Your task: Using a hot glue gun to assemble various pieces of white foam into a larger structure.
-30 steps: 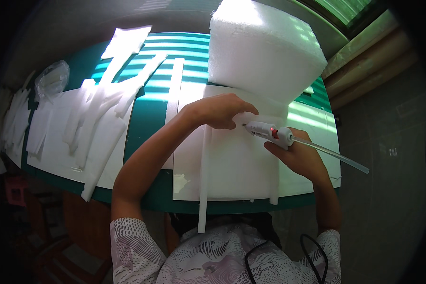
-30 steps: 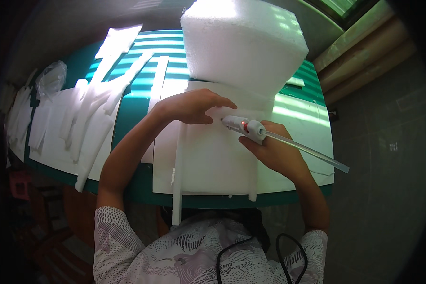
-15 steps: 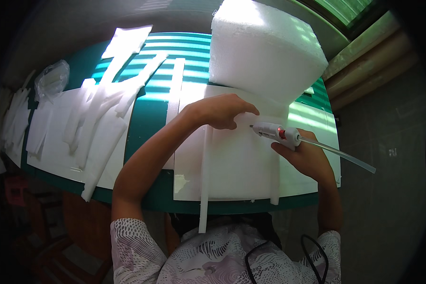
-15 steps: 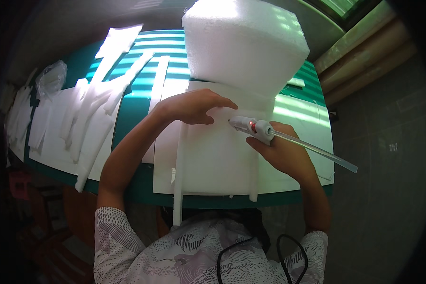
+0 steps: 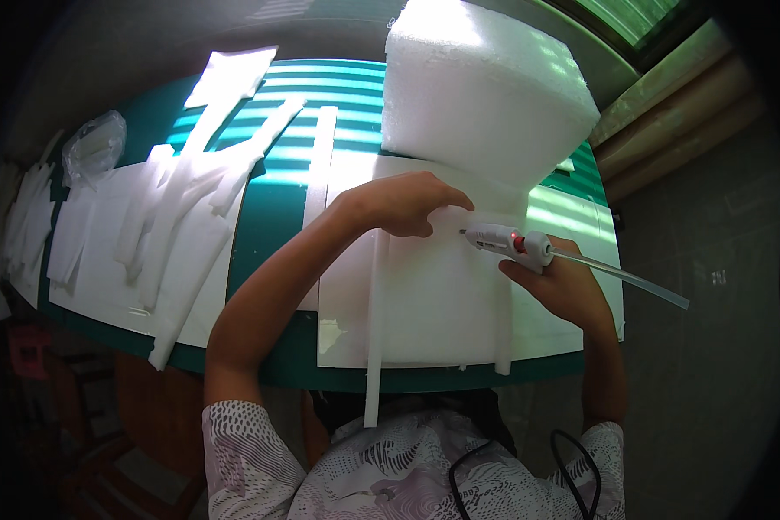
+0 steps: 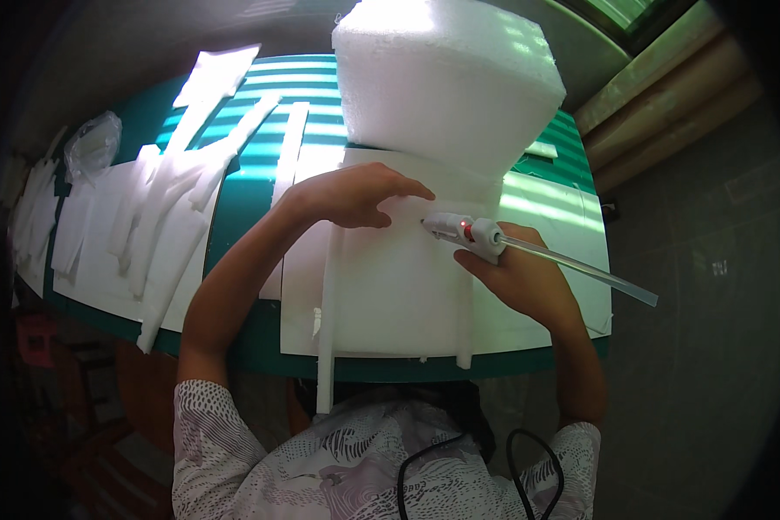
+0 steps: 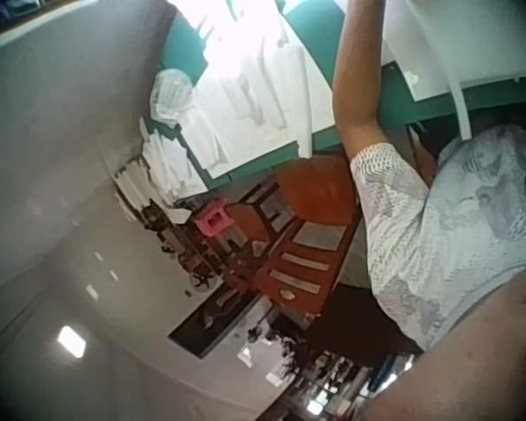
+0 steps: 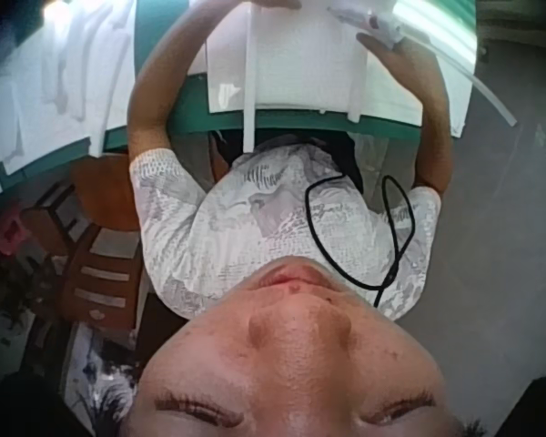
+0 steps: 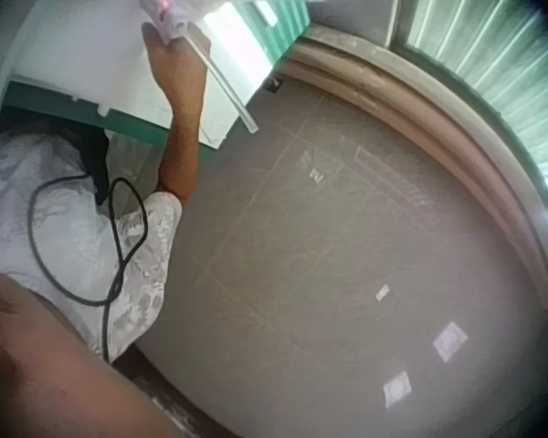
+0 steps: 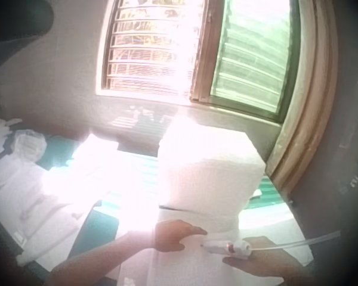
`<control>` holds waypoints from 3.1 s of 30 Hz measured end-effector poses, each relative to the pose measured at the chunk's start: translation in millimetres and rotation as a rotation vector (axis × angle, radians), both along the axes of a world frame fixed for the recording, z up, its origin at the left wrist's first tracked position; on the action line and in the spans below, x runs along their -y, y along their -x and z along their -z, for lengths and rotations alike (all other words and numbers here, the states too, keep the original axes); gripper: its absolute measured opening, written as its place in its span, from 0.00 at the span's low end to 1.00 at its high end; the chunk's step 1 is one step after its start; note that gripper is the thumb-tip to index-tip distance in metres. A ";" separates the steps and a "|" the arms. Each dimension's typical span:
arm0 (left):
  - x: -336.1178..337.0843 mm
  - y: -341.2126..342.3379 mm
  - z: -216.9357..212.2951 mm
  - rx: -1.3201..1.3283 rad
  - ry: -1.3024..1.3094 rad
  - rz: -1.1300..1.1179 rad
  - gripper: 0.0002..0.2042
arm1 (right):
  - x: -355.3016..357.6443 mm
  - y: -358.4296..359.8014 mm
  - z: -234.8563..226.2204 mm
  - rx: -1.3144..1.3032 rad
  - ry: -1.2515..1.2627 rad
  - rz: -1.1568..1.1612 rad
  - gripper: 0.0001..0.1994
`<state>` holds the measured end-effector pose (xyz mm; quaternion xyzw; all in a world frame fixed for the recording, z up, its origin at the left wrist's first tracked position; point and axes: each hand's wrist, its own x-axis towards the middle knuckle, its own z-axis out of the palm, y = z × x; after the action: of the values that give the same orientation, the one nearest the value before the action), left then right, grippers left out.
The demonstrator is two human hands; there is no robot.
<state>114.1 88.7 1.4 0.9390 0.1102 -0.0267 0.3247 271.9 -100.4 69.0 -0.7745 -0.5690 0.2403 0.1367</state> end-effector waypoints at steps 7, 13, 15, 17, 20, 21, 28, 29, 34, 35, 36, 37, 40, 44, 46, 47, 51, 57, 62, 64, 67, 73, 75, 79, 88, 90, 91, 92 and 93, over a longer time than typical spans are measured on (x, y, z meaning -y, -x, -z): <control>0.1 0.2 -0.7 0.008 -0.004 0.001 0.29 | -0.1 -1.3 1.8 0.005 -0.021 -0.021 0.14; -1.4 0.5 1.0 0.010 -0.009 0.010 0.29 | -2.2 1.6 -3.4 -0.049 -0.010 -0.013 0.14; -0.6 -0.5 1.0 0.012 -0.010 0.013 0.29 | -1.5 0.5 -1.7 -0.024 -0.034 -0.012 0.14; 0.1 -0.1 1.0 0.014 -0.012 0.012 0.29 | -0.5 -1.1 -0.4 -0.007 -0.019 -0.007 0.14; 1.1 2.5 -2.3 0.011 -0.011 0.006 0.29 | 1.0 -1.8 -2.5 -0.008 -0.010 -0.002 0.15; 1.3 1.5 -2.2 0.010 -0.005 0.008 0.29 | 1.9 -2.8 -3.0 -0.024 -0.012 0.007 0.15; 3.7 0.6 0.8 0.013 -0.024 -0.010 0.28 | 8.9 -7.8 -10.2 -0.029 0.005 0.043 0.15; 3.0 0.6 2.3 0.020 -0.018 -0.009 0.28 | 10.0 -8.5 -10.3 -0.056 -0.009 0.047 0.15; 2.8 -0.2 4.0 0.033 -0.015 -0.003 0.28 | 18.0 -16.7 -9.1 -0.098 -0.055 0.074 0.14; 3.8 0.0 1.9 0.022 -0.017 -0.003 0.29 | 19.2 -17.6 -10.3 -0.093 -0.058 0.086 0.14; 4.6 0.0 0.0 0.010 -0.018 -0.003 0.29 | 20.7 -18.5 -11.0 -0.087 -0.061 0.099 0.14; 4.9 -0.6 -1.5 0.010 -0.018 -0.001 0.29 | 22.3 -20.2 -10.3 -0.087 -0.060 0.101 0.14; 6.2 -1.6 -3.0 -0.037 -0.012 -0.005 0.29 | 25.1 -22.6 -7.3 -0.068 -0.115 0.089 0.13; 5.0 1.0 1.6 0.010 -0.023 -0.066 0.27 | 25.8 -17.3 -12.7 -0.060 -0.111 0.095 0.14; 4.2 1.3 2.6 0.014 -0.037 -0.035 0.26 | 26.2 -16.7 -13.3 -0.067 -0.110 0.103 0.14; 4.4 1.6 1.9 0.007 -0.042 -0.035 0.26 | 26.6 -17.4 -12.9 -0.072 -0.117 0.096 0.14; 3.6 0.1 -4.1 -0.061 -0.033 -0.009 0.27 | 28.7 -19.4 -12.6 -0.064 -0.129 0.091 0.15; 10.2 -2.0 -10.4 -0.117 -0.048 -0.041 0.25 | 34.7 -25.8 -9.3 -0.076 -0.129 0.160 0.15; 12.2 -2.2 -10.7 -0.122 -0.062 -0.048 0.24 | 36.6 -27.7 -9.3 -0.085 -0.145 0.162 0.15; 11.4 -2.9 -9.4 -0.117 -0.060 -0.041 0.24 | 36.4 -28.1 -9.2 -0.088 -0.162 0.155 0.15; 11.9 -2.4 -9.6 -0.104 -0.070 -0.041 0.24 | 36.2 -27.6 -9.6 -0.108 -0.133 0.189 0.14; 10.7 -3.2 -7.6 -0.102 -0.074 -0.037 0.24 | 38.3 -29.5 -6.8 -0.093 -0.163 0.172 0.15; 11.0 -1.8 -8.2 -0.104 -0.079 -0.040 0.24 | 37.8 -28.3 -7.3 -0.111 -0.164 0.183 0.15; 13.0 -3.0 -9.3 -0.102 -0.088 -0.036 0.24 | 40.2 -30.5 -6.3 -0.099 -0.177 0.176 0.15; 8.2 1.7 -1.3 -0.135 -0.037 0.039 0.27 | 43.1 -34.1 -6.9 -0.126 -0.181 0.201 0.15; 7.7 2.1 -0.9 -0.104 -0.042 0.072 0.27 | 44.6 -35.7 -5.0 -0.103 -0.190 0.185 0.14; 8.0 2.0 -2.8 -0.104 -0.043 0.073 0.27 | 44.7 -34.6 -5.6 -0.103 -0.191 0.186 0.14; 8.6 2.2 -6.4 -0.132 -0.040 0.058 0.27 | 44.8 -32.3 -6.9 -0.115 -0.190 0.200 0.14; 9.0 2.6 -9.3 -0.159 -0.037 0.041 0.27 | 44.7 -30.7 -8.3 -0.126 -0.190 0.213 0.15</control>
<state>111.4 79.8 10.7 0.9418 0.1169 -0.1059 0.2969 302.6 -145.1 77.3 -0.7973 -0.4942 0.2176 0.2698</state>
